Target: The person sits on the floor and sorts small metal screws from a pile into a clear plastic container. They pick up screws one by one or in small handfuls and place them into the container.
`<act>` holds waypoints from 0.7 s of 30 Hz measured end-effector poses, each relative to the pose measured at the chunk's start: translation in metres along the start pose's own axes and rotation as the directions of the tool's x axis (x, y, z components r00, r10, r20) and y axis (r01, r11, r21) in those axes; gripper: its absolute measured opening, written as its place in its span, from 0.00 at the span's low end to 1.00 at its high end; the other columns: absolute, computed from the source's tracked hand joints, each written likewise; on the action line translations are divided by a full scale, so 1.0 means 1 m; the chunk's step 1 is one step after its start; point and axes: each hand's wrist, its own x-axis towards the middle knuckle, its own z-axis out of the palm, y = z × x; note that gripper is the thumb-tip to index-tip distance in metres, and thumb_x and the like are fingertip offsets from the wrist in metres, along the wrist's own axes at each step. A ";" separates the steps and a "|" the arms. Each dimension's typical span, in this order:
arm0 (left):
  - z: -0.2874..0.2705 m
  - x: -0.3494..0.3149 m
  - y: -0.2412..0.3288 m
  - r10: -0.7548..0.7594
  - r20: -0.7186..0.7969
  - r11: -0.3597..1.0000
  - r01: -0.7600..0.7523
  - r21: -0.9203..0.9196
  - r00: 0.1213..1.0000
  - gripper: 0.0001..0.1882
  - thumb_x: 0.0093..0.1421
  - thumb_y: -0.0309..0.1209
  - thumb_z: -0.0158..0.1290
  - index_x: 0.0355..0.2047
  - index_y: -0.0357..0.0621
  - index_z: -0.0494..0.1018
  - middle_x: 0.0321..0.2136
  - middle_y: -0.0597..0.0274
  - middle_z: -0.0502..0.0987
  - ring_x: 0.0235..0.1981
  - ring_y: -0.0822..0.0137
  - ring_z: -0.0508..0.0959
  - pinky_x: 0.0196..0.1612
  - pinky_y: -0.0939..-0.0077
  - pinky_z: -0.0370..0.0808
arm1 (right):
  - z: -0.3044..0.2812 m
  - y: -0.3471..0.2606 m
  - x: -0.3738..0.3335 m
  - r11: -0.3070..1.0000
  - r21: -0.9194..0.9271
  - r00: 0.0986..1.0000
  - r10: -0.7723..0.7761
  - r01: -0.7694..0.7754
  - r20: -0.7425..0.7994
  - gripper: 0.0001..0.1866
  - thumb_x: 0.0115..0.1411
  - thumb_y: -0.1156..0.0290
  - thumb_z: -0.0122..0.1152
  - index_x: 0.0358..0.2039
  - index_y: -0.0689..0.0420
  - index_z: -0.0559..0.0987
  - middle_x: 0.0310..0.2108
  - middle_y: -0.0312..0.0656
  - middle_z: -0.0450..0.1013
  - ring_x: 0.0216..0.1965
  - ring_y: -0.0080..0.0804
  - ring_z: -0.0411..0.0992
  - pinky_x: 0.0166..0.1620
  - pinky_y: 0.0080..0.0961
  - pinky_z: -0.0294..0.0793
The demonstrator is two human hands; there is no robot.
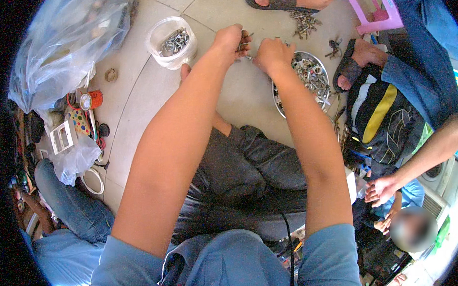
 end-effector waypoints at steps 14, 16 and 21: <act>0.004 -0.016 0.010 0.030 -0.003 0.998 -0.029 0.051 1.000 0.14 0.70 0.38 0.44 0.36 0.40 0.73 0.30 0.57 0.81 0.23 0.64 0.77 0.28 0.65 0.75 | 0.048 -0.004 0.003 0.936 0.281 0.953 -0.135 0.212 -0.270 0.10 0.53 0.70 0.66 0.34 0.60 0.85 0.36 0.57 0.81 0.41 0.58 0.81 0.46 0.48 0.81; 0.004 -0.017 0.007 0.021 -0.012 1.000 -0.021 0.023 1.000 0.15 0.70 0.37 0.43 0.37 0.39 0.73 0.30 0.57 0.81 0.23 0.63 0.77 0.27 0.65 0.75 | 0.057 -0.007 0.004 0.928 0.290 0.928 -0.124 0.234 -0.350 0.08 0.49 0.72 0.63 0.31 0.57 0.84 0.33 0.56 0.81 0.37 0.58 0.80 0.44 0.49 0.80; -0.004 -0.014 0.006 0.008 -0.044 0.999 -0.005 0.046 0.999 0.15 0.70 0.37 0.43 0.38 0.38 0.72 0.30 0.56 0.81 0.25 0.63 0.78 0.27 0.65 0.76 | 0.037 -0.006 -0.005 0.894 0.362 0.944 -0.162 0.263 -0.287 0.11 0.52 0.70 0.68 0.34 0.62 0.86 0.33 0.59 0.81 0.36 0.57 0.82 0.42 0.47 0.82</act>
